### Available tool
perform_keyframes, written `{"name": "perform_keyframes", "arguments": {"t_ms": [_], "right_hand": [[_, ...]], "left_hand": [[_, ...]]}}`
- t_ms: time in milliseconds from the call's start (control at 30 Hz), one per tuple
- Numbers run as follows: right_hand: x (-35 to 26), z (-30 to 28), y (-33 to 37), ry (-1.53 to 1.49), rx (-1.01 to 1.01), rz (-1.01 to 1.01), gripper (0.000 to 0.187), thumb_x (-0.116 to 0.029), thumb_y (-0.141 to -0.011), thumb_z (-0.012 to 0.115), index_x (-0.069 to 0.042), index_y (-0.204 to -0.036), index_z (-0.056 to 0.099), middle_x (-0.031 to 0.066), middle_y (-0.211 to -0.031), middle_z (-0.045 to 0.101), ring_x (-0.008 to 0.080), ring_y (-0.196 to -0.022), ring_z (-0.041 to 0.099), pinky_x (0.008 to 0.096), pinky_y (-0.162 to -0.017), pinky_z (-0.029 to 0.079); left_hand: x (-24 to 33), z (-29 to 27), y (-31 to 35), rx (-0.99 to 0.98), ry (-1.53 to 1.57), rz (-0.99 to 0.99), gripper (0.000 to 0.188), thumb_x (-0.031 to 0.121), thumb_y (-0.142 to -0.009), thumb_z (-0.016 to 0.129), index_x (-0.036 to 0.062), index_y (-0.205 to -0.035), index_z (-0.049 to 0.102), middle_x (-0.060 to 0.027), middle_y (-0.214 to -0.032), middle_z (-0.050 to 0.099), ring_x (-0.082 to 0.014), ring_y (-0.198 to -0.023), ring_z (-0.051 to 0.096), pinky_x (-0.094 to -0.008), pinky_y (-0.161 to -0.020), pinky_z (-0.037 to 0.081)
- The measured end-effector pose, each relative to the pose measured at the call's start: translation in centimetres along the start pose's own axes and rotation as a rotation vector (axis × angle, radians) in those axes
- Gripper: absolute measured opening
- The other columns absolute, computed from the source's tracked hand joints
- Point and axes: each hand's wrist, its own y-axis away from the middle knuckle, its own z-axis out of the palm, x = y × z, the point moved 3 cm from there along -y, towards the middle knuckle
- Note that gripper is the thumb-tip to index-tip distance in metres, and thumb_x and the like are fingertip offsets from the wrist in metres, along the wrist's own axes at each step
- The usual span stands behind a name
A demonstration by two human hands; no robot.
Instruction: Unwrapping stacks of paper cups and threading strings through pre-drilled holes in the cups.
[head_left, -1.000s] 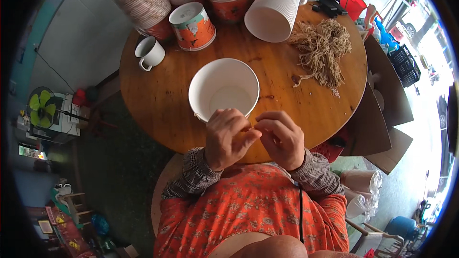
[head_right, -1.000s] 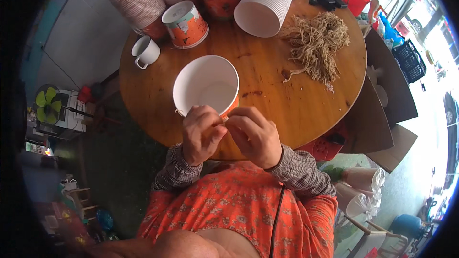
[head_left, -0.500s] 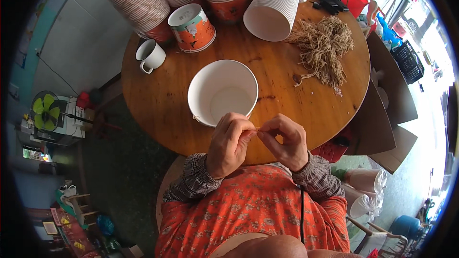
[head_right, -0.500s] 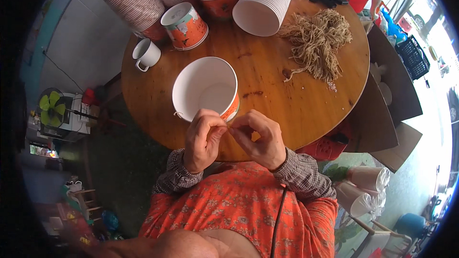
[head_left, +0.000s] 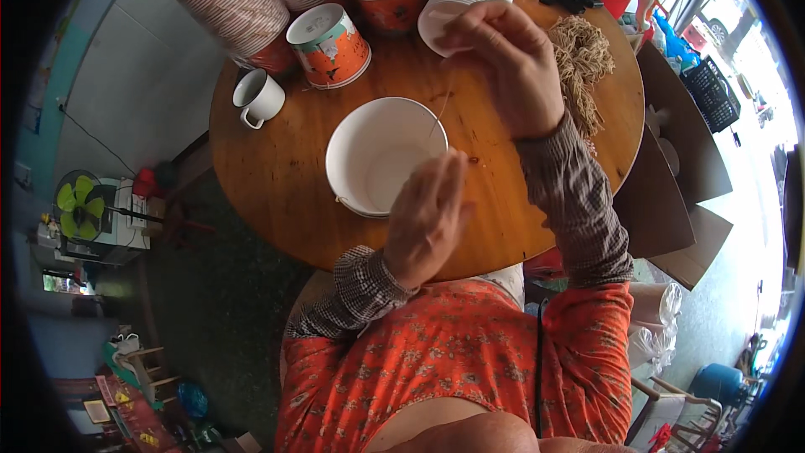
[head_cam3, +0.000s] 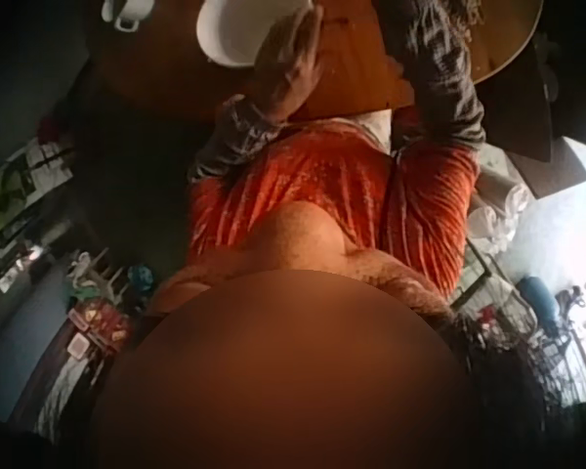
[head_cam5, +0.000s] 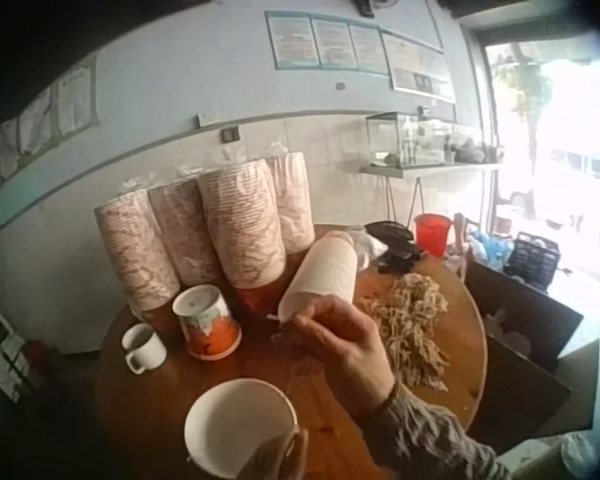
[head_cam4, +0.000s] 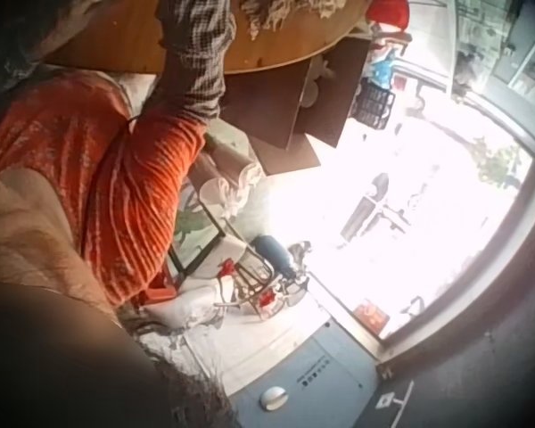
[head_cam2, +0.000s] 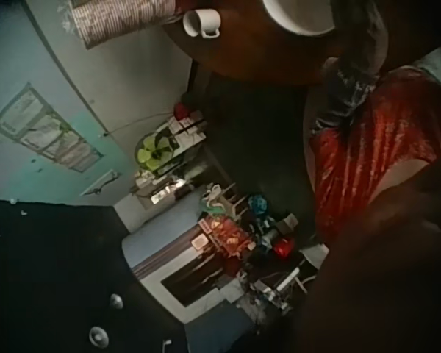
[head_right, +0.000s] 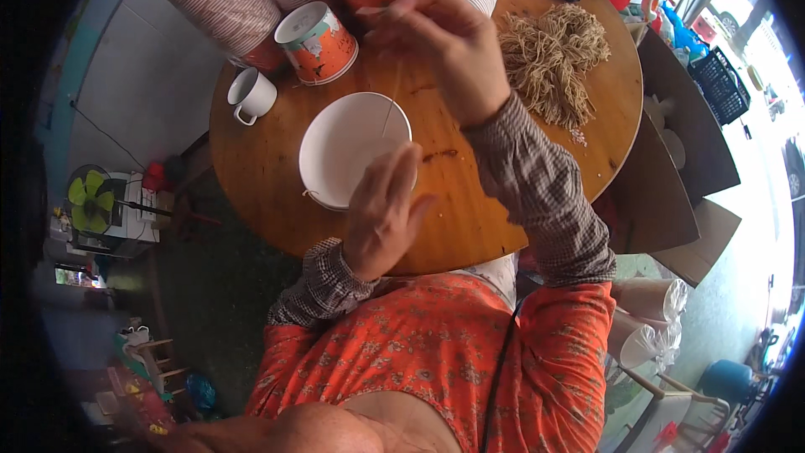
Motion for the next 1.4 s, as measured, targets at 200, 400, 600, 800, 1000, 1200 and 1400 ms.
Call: {"name": "perform_keyframes", "arguments": {"t_ms": [200, 400, 600, 800, 1000, 1200, 1400], "right_hand": [[3.7, -8.4, 1.1, 0.033, 0.361, 0.033, 0.009, -0.007, -0.092, 0.062, 0.001, -0.095, 0.061, 0.0097, -0.089, 0.068, 0.0171, -0.083, 0.067, 0.03, -0.078, 0.055], [5.6, -9.9, 8.2, 0.374, 0.38, -0.01, 0.006, -0.005, -0.094, 0.059, 0.002, -0.094, 0.06, 0.009, -0.095, 0.067, 0.0151, -0.09, 0.065, 0.027, -0.082, 0.052], [10.3, -5.7, 12.8, 0.15, 0.343, 0.047, 0.007, 0.004, -0.093, 0.057, 0.003, -0.1, 0.059, 0.0087, -0.104, 0.064, 0.0141, -0.094, 0.062, 0.0274, -0.085, 0.051], [12.8, -1.8, 15.6, -0.076, 0.314, 0.196, 0.007, 0.0, -0.092, 0.06, 0.002, -0.099, 0.059, 0.0047, -0.104, 0.063, 0.0087, -0.094, 0.058, 0.0236, -0.084, 0.049], [14.2, -0.4, 16.6, -0.03, 0.272, 0.142, 0.009, -0.001, -0.091, 0.062, 0.001, -0.098, 0.058, 0.0072, -0.112, 0.055, 0.0119, -0.099, 0.058, 0.0267, -0.085, 0.052], [15.2, -0.3, 17.5, -0.102, 0.313, 0.207, 0.008, -0.002, -0.091, 0.062, 0.001, -0.096, 0.058, 0.0079, -0.112, 0.054, 0.0125, -0.099, 0.057, 0.0277, -0.086, 0.052], [15.3, 0.0, 17.7, -0.196, 0.307, 0.204, 0.01, -0.004, -0.095, 0.059, 0.001, -0.104, 0.057, 0.0054, -0.112, 0.059, 0.01, -0.101, 0.057, 0.0255, -0.091, 0.047]], "left_hand": [[-3.2, -1.4, 2.6, -0.139, -0.204, -0.105, 0.038, 0.006, -0.085, 0.062, -0.0023, -0.121, 0.056, -0.013, -0.094, 0.065, -0.0247, -0.085, 0.063, -0.0369, -0.074, 0.049], [-6.0, -4.0, 4.5, -0.137, -0.266, -0.21, 0.033, 0.005, -0.08, 0.064, 0.0034, -0.113, 0.059, -0.0107, -0.098, 0.064, -0.0271, -0.093, 0.06, -0.0446, -0.094, 0.041], [-4.5, -0.6, 0.2, -0.097, -0.288, -0.163, 0.046, 0.018, -0.081, 0.072, 0.0008, -0.119, 0.054, -0.0106, -0.095, 0.062, -0.0268, -0.091, 0.06, -0.0397, -0.085, 0.044], [-5.6, -0.6, 0.5, -0.152, -0.015, -0.301, 0.026, 0.003, -0.087, 0.06, 0.0037, -0.113, 0.057, -0.0156, -0.092, 0.062, -0.0359, -0.083, 0.061, -0.0433, -0.069, 0.049], [-5.7, -1.0, 1.2, -0.192, 0.102, -0.32, 0.03, -0.002, -0.086, 0.059, -0.0013, -0.116, 0.057, -0.018, -0.102, 0.061, -0.0364, -0.09, 0.062, -0.0402, -0.075, 0.051], [-5.5, -0.9, 1.4, -0.215, 0.115, -0.355, 0.034, -0.006, -0.083, 0.057, -0.0023, -0.116, 0.057, -0.0192, -0.104, 0.061, -0.0367, -0.09, 0.062, -0.0398, -0.075, 0.051], [-5.4, -0.7, 1.3, -0.202, 0.085, -0.365, 0.03, -0.005, -0.083, 0.057, -0.0031, -0.113, 0.058, -0.0186, -0.098, 0.062, -0.0364, -0.086, 0.063, -0.0392, -0.073, 0.051]]}}
